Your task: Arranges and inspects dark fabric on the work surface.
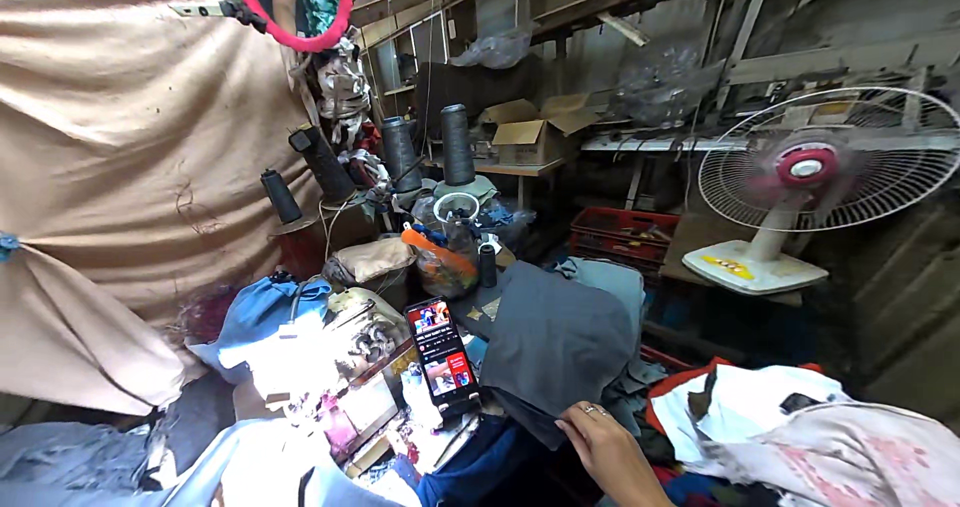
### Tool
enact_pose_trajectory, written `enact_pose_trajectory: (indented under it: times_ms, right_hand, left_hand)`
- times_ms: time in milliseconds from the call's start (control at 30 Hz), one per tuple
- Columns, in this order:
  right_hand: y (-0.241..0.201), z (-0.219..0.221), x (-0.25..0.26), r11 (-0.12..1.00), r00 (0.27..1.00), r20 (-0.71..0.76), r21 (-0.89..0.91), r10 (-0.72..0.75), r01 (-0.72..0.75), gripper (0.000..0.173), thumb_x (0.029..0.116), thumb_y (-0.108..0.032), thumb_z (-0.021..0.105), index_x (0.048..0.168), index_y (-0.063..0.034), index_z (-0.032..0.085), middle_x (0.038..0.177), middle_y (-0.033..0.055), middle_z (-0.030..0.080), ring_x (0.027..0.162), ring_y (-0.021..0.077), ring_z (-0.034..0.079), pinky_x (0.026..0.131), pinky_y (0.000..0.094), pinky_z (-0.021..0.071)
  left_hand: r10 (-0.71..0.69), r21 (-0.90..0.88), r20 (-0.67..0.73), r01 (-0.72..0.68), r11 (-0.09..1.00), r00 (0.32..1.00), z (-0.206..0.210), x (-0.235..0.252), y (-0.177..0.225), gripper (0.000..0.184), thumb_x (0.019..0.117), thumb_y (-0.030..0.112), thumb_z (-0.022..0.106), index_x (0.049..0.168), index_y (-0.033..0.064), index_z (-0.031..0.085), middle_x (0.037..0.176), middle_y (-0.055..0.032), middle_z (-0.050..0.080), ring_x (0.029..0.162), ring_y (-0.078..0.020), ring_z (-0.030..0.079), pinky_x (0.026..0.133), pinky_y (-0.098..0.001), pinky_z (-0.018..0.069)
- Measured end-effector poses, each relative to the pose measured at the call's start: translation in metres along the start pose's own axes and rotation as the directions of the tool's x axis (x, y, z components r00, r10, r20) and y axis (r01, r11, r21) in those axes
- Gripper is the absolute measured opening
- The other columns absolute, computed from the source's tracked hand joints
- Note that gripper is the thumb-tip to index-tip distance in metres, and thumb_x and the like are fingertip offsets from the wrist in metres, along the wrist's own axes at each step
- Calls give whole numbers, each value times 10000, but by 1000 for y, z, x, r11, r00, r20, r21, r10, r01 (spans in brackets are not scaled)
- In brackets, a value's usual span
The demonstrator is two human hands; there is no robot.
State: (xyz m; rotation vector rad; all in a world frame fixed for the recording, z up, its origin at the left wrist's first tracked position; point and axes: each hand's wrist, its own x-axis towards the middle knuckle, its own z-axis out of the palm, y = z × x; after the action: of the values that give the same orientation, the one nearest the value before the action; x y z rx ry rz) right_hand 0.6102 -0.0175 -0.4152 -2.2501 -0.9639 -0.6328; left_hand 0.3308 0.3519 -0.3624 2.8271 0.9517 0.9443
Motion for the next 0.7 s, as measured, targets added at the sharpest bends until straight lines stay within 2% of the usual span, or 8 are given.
enact_pose_trajectory:
  times_ms: [67, 200, 367, 467, 500, 533, 633, 700]
  right_hand:
    - [0, -7, 5, 1000, 1000, 7, 25, 13, -13, 141, 870, -127, 726, 828, 7, 714, 808, 168, 698, 817, 359, 726, 729, 497, 606]
    - [5, -15, 13, 995, 999, 35, 97, 19, -23, 290, 866, -243, 760, 748, 11, 685, 724, 157, 658, 725, 337, 698, 663, 495, 584]
    - [10, -31, 29, 982, 965, 260, 166, 43, -89, 169, 948, -112, 688, 895, 40, 740, 866, 204, 708, 862, 368, 715, 821, 525, 580]
    - [18, -50, 62, 991, 978, 207, 125, 8, -35, 180, 969, -113, 669, 926, 51, 729, 877, 222, 702, 862, 388, 710, 825, 565, 574]
    - [20, -61, 79, 995, 987, 157, 98, -36, 21, 164, 966, -101, 669, 929, 46, 730, 866, 215, 701, 845, 386, 712, 803, 573, 579]
    - [21, -75, 97, 995, 990, 113, 65, -80, 73, 141, 958, -85, 678, 919, 41, 728, 849, 204, 695, 821, 379, 709, 776, 573, 581]
    - [11, -117, 146, 971, 971, -5, -13, -237, 237, 97, 928, -66, 703, 875, 14, 711, 804, 153, 668, 755, 329, 686, 700, 534, 581]
    - [-5, -139, 164, 940, 939, -35, -45, -341, 339, 118, 928, -102, 686, 860, -7, 706, 796, 121, 654, 744, 295, 675, 684, 491, 577]
  left_hand:
    - [-31, 8, 50, 31, 999, 998, -4, -1, 2, 523, 1040, 450, 441, 1378, 99, 633, 1418, -162, 608, 1352, -417, 527, 1082, -692, 366]
    - [-54, -51, -7, 54, 997, 998, 9, -5, -12, 555, 1009, 538, 496, 1379, 147, 633, 1425, -131, 604, 1358, -380, 523, 1096, -660, 373]
    - [-72, -98, 33, 75, 992, 997, -7, 1, 3, 549, 1024, 436, 475, 1403, 60, 602, 1438, -185, 582, 1386, -392, 494, 1153, -612, 335]
    - [6, -97, -223, -29, 995, 975, -11, -6, 21, 425, 1022, 343, 518, 1192, -4, 695, 1252, -246, 665, 1249, -420, 586, 1108, -556, 402]
    - [24, -111, -292, -58, 992, 956, -13, -13, 34, 400, 984, 282, 564, 1105, -69, 713, 1187, -323, 674, 1195, -495, 611, 1081, -568, 428]
    - [-1, -196, -269, -54, 979, 963, -19, -20, 53, 414, 957, 217, 588, 1121, -153, 676, 1186, -380, 647, 1189, -521, 602, 1078, -554, 433]
    - [94, -594, -114, -144, 791, 989, -23, -23, 113, 263, 997, 113, 581, 1073, -119, 680, 1064, -231, 719, 999, -231, 705, 911, -348, 568]
    - [201, -804, 11, -111, 584, 980, -17, -26, 151, 196, 991, 62, 595, 1036, -86, 714, 1014, -161, 738, 884, -135, 722, 815, -291, 606]
